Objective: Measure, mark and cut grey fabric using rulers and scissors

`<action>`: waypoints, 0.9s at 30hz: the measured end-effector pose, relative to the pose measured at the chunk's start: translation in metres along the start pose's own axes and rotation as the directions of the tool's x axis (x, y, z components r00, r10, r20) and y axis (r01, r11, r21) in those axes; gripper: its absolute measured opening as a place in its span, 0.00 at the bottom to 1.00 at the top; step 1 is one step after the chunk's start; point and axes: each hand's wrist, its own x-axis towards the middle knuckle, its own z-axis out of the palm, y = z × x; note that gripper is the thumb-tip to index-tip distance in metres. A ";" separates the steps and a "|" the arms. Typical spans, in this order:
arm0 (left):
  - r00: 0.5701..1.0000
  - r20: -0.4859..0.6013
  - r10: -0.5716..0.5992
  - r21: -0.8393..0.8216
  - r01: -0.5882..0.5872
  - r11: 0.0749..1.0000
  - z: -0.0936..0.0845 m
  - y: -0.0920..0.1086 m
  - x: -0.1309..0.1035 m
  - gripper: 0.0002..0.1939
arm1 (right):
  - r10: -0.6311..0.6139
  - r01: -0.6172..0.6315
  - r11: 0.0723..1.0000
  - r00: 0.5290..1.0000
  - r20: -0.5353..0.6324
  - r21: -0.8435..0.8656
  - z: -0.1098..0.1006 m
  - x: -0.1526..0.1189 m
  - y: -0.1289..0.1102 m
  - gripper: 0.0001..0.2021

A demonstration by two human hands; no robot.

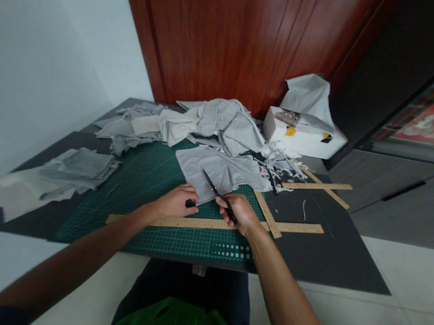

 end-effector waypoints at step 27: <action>0.934 0.195 -0.299 0.251 0.247 0.936 -0.025 -0.057 0.075 0.41 | -0.004 0.004 1.000 0.992 -0.127 -0.001 -0.016 0.000 0.004 0.18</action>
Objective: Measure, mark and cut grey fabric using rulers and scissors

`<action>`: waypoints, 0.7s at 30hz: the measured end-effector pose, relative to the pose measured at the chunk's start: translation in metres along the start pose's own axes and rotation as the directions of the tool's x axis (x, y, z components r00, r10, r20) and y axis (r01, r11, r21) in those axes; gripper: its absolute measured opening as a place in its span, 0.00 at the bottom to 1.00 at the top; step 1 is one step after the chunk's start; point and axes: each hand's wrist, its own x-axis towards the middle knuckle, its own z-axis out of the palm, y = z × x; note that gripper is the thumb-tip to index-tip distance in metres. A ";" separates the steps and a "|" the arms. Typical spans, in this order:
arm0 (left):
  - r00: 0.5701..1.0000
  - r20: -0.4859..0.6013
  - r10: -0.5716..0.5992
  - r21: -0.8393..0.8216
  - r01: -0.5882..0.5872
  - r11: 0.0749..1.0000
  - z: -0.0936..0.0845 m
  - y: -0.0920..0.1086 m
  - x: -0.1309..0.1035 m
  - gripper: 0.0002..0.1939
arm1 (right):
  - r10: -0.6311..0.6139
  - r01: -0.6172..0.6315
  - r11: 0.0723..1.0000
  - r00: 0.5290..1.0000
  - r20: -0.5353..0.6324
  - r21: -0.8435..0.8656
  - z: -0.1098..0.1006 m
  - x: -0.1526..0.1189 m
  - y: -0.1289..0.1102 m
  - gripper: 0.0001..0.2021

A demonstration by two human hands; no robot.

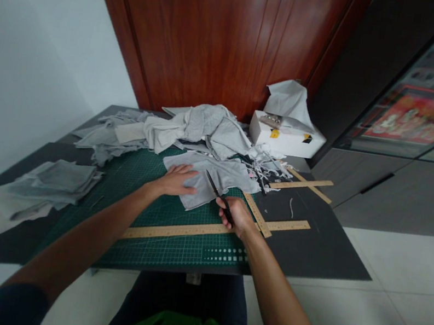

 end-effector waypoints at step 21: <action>0.960 -0.279 0.014 -0.052 -0.029 0.998 0.008 -0.030 -0.012 0.13 | 0.038 -0.039 0.998 0.999 -0.008 -0.048 -0.019 0.027 -0.020 0.16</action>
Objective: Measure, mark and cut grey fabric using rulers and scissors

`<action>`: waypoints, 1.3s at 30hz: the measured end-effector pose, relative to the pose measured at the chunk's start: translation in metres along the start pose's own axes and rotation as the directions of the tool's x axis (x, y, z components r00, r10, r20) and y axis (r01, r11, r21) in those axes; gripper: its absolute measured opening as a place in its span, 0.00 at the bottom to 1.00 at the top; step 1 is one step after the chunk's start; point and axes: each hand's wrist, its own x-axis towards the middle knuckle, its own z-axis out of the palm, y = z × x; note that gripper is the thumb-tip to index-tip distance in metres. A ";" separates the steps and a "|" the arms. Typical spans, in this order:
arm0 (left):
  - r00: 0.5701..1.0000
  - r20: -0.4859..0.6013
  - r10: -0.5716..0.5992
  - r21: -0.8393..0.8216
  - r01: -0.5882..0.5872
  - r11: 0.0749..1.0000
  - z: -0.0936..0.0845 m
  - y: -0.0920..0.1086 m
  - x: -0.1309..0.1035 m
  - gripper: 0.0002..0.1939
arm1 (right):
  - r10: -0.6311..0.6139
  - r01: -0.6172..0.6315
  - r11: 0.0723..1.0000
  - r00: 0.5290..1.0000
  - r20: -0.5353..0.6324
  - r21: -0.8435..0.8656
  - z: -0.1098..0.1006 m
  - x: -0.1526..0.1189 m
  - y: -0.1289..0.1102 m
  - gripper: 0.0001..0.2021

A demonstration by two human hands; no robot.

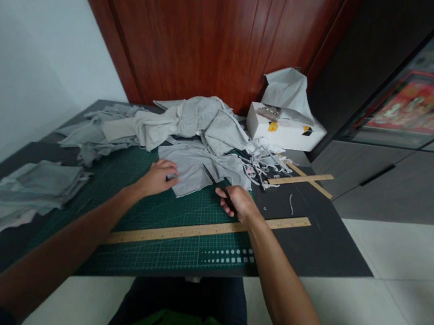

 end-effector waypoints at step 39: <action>0.929 -0.365 0.062 -0.062 -0.091 0.994 0.028 0.054 -0.076 0.10 | 0.078 -0.100 0.994 0.929 0.362 0.044 0.062 -0.060 0.038 0.27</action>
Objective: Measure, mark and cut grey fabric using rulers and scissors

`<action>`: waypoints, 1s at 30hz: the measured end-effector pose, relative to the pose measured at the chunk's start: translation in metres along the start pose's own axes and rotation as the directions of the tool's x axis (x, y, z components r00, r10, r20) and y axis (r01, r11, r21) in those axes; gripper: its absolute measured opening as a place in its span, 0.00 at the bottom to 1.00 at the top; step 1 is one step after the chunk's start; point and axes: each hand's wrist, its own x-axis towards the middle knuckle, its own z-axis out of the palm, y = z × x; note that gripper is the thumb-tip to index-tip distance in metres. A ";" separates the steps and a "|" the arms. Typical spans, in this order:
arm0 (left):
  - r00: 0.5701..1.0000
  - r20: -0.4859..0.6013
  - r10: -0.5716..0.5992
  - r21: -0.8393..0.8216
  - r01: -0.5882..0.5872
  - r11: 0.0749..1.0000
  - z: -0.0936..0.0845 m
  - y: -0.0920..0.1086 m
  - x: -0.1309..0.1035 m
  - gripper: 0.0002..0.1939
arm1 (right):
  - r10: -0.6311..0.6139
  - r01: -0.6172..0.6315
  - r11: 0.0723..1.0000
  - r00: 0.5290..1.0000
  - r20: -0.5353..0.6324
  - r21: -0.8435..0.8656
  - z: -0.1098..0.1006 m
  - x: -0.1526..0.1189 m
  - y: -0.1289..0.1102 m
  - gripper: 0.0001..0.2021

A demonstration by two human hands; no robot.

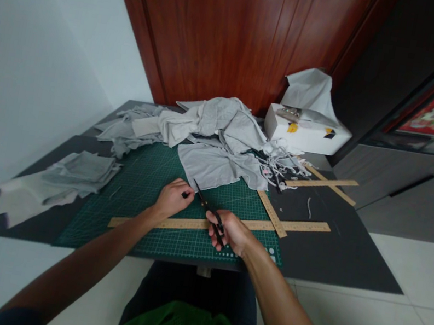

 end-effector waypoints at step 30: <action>0.998 -0.057 0.016 -0.051 -0.019 0.999 -0.002 0.001 -0.004 0.11 | -0.017 0.019 1.000 0.994 -0.104 0.019 0.012 0.003 0.001 0.28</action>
